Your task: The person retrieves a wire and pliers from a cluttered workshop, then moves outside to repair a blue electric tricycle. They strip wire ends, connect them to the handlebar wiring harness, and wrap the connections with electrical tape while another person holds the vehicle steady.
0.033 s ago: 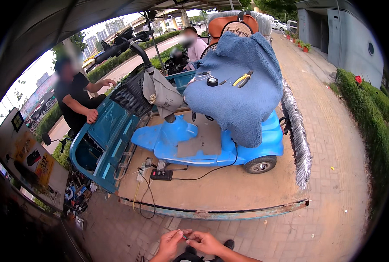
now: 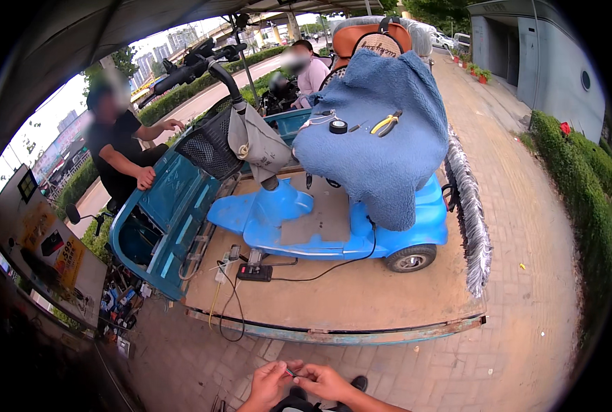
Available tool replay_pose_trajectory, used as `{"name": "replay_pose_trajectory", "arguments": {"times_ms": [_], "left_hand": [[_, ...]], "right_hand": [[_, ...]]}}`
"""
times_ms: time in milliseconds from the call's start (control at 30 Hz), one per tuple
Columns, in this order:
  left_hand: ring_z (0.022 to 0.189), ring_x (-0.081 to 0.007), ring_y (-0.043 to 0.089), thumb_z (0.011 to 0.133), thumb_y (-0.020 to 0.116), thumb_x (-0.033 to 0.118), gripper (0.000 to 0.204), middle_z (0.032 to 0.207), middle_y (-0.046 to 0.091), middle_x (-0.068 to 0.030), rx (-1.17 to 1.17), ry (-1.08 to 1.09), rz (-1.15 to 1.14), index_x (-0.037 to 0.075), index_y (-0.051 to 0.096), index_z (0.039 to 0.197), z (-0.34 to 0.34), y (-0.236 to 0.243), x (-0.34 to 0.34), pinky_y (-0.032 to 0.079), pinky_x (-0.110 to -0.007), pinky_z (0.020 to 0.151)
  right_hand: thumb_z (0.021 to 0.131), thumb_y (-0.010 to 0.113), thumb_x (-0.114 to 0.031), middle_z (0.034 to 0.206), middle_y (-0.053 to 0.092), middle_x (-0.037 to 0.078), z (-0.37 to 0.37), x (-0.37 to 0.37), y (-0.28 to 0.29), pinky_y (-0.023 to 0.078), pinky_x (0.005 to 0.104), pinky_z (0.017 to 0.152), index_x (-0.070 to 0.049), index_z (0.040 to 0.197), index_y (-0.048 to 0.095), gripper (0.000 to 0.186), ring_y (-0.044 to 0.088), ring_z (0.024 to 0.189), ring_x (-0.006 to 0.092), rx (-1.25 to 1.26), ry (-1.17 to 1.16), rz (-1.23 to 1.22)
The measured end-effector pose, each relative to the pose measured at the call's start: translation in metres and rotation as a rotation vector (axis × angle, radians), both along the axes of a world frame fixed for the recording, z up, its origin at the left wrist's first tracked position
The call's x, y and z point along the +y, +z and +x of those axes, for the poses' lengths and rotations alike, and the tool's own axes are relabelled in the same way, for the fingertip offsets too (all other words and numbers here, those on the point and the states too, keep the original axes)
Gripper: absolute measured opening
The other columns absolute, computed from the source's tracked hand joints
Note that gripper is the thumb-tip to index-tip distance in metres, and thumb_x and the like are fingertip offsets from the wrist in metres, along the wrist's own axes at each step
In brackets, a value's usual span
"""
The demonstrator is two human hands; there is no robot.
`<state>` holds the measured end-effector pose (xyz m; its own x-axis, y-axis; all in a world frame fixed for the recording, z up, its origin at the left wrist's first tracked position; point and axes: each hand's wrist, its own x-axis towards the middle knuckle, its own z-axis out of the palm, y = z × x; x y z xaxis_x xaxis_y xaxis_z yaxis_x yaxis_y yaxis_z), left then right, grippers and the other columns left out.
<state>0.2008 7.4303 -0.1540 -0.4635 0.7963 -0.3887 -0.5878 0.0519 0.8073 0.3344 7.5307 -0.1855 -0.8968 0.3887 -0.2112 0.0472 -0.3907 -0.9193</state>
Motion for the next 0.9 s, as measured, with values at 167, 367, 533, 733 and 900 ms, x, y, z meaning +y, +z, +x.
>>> {"name": "replay_pose_trajectory", "arguments": {"times_ms": [167, 367, 533, 733, 900], "left_hand": [[0.099, -0.0313, 0.063, 0.095, 0.053, 0.024, 0.023, 0.103, 0.065, -0.0184, -0.138, 0.322, 0.199, 0.002, 0.061, 0.096, -0.093, -0.003, -0.028, 0.051, -0.045, 0.087], [0.085, -0.0266, 0.064, 0.096, 0.05, 0.027, 0.026, 0.095, 0.065, -0.0164, -0.067, 0.41, 0.066, 0.003, 0.054, 0.105, -0.199, -0.02, -0.11, 0.053, -0.04, 0.078], [0.079, -0.0236, 0.064, 0.095, 0.05, 0.024, 0.024, 0.09, 0.065, -0.0142, -0.216, 0.284, -0.198, 0.003, 0.055, 0.105, -0.221, -0.12, -0.189, 0.053, -0.036, 0.069], [0.076, -0.0091, 0.058, 0.096, 0.05, 0.033, 0.027, 0.083, 0.063, 0.0004, -0.345, 0.165, -0.31, 0.009, 0.062, 0.094, -0.249, -0.174, -0.246, 0.046, -0.027, 0.066], [0.079, -0.015, 0.057, 0.093, 0.053, 0.035, 0.027, 0.087, 0.061, -0.0014, -0.278, -0.044, -0.321, 0.01, 0.063, 0.099, -0.302, -0.225, -0.227, 0.047, -0.031, 0.072]], "right_hand": [[0.088, 0.064, -0.011, 0.065, 0.054, -0.002, 0.006, -0.034, -0.03, 0.034, 0.0212, 0.048, -0.001, 0.086, 0.059, 0.011, 0.046, 0.055, 0.0036, -0.161, -0.102, 0.066], [0.088, 0.063, -0.014, 0.062, 0.054, 0.0, -0.052, -0.061, -0.022, 0.034, 0.0231, 0.045, 0.0, 0.084, 0.059, 0.014, 0.046, 0.051, 0.0067, -0.44, -0.214, -0.008], [0.087, 0.063, -0.016, 0.062, 0.052, 0.0, -0.111, -0.091, 0.002, 0.033, 0.023, 0.045, 0.0, 0.087, 0.06, 0.016, 0.044, 0.051, 0.006, -0.479, -0.276, -0.013], [0.085, 0.063, -0.006, 0.064, 0.051, 0.004, -0.12, -0.036, 0.052, 0.031, 0.0248, 0.042, 0.001, 0.079, 0.057, 0.011, 0.043, 0.047, 0.0106, -0.24, -0.694, -0.05], [0.085, 0.062, -0.007, 0.063, 0.052, 0.002, -0.085, 0.087, 0.132, 0.032, 0.0236, 0.04, -0.004, 0.074, 0.054, 0.014, 0.043, 0.044, 0.0082, -0.25, -0.931, 0.311]]}}
